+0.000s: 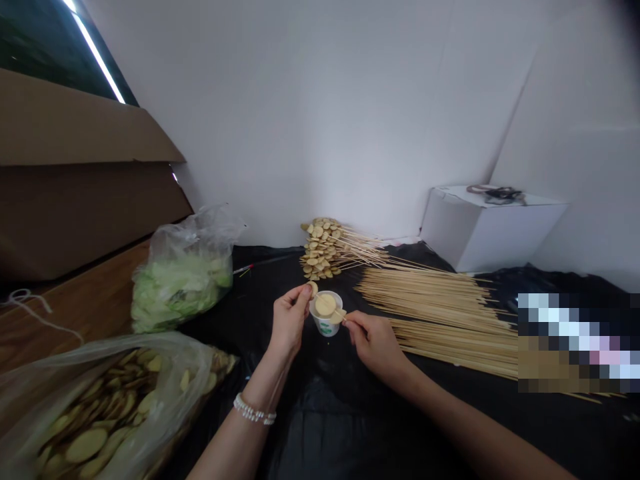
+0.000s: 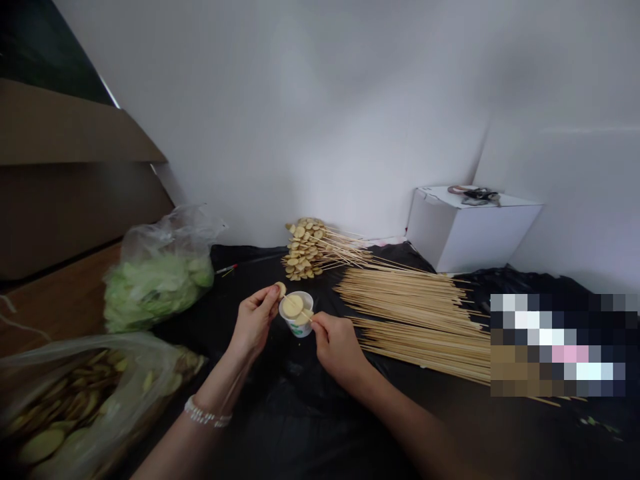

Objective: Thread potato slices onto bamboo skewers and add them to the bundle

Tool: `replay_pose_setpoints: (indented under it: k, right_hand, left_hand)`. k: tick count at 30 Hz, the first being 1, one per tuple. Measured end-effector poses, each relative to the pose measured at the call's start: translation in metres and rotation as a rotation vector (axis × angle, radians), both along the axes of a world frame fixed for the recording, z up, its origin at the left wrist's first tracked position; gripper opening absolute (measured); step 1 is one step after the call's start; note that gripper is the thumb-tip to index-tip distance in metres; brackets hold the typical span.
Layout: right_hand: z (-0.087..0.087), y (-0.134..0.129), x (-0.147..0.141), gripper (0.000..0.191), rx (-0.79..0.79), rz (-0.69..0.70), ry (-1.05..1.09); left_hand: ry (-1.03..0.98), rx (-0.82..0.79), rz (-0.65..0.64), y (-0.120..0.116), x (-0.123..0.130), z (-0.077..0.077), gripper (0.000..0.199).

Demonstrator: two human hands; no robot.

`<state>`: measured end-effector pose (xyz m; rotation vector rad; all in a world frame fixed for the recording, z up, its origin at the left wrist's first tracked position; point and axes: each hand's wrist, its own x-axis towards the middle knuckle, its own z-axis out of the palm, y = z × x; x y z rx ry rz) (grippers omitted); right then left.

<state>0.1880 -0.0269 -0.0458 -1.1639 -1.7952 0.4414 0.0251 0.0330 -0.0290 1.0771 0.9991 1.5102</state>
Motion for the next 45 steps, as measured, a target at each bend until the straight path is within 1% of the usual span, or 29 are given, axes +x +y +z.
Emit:
replay_pose_setpoints:
  k: [8,17,19,22,24,26,29,33,36,39,42,45]
  right_hand:
    - [0.0,0.0,-0.001,0.025,-0.015,-0.013,0.011]
    - [0.003,-0.001,-0.001,0.026,-0.043,-0.022,-0.019]
    - [0.001,-0.001,-0.001,0.026,-0.014,-0.029,-0.06]
    - [-0.004,0.0,0.001,0.023,0.089,-0.057,-0.2]
    - [-0.005,0.001,0.003,0.024,0.117,-0.079,-0.259]
    - [-0.004,0.002,0.003,0.024,0.083,-0.076,-0.236]
    - [0.001,0.001,0.003,0.026,0.025,-0.051,-0.147]
    - [0.003,-0.001,0.002,0.025,0.052,-0.04,-0.126]
    - [0.003,-0.001,0.002,0.026,0.001,-0.024,-0.068]
    - [0.003,0.001,0.003,0.023,-0.013,-0.032,-0.018]
    - [0.005,0.004,0.006,0.023,-0.017,-0.027,0.001]
    - [0.007,0.006,0.009,0.023,-0.011,-0.018,0.018]
  left_hand:
    - [-0.017,0.007,0.002,0.002,0.001,-0.004,0.034]
    - [-0.037,-0.019,-0.007,0.0,0.001,-0.002,0.032]
    - [-0.042,-0.023,-0.009,0.0,0.001,-0.002,0.032]
    - [-0.029,-0.017,0.002,0.0,0.002,-0.002,0.033]
    - [-0.014,-0.01,0.009,0.0,0.002,-0.003,0.035]
    - [-0.008,-0.007,0.007,0.0,0.003,-0.004,0.035]
    - [-0.021,-0.015,-0.019,0.0,0.002,-0.003,0.034]
    - [-0.022,-0.021,-0.034,0.0,0.0,-0.002,0.033]
    - [-0.027,-0.023,-0.036,0.0,0.0,-0.001,0.032]
    - [-0.037,-0.032,-0.042,0.0,0.001,0.0,0.032]
    - [-0.037,-0.038,-0.021,-0.001,0.002,0.002,0.035]
    - [-0.031,-0.013,0.039,-0.002,0.003,0.005,0.038]
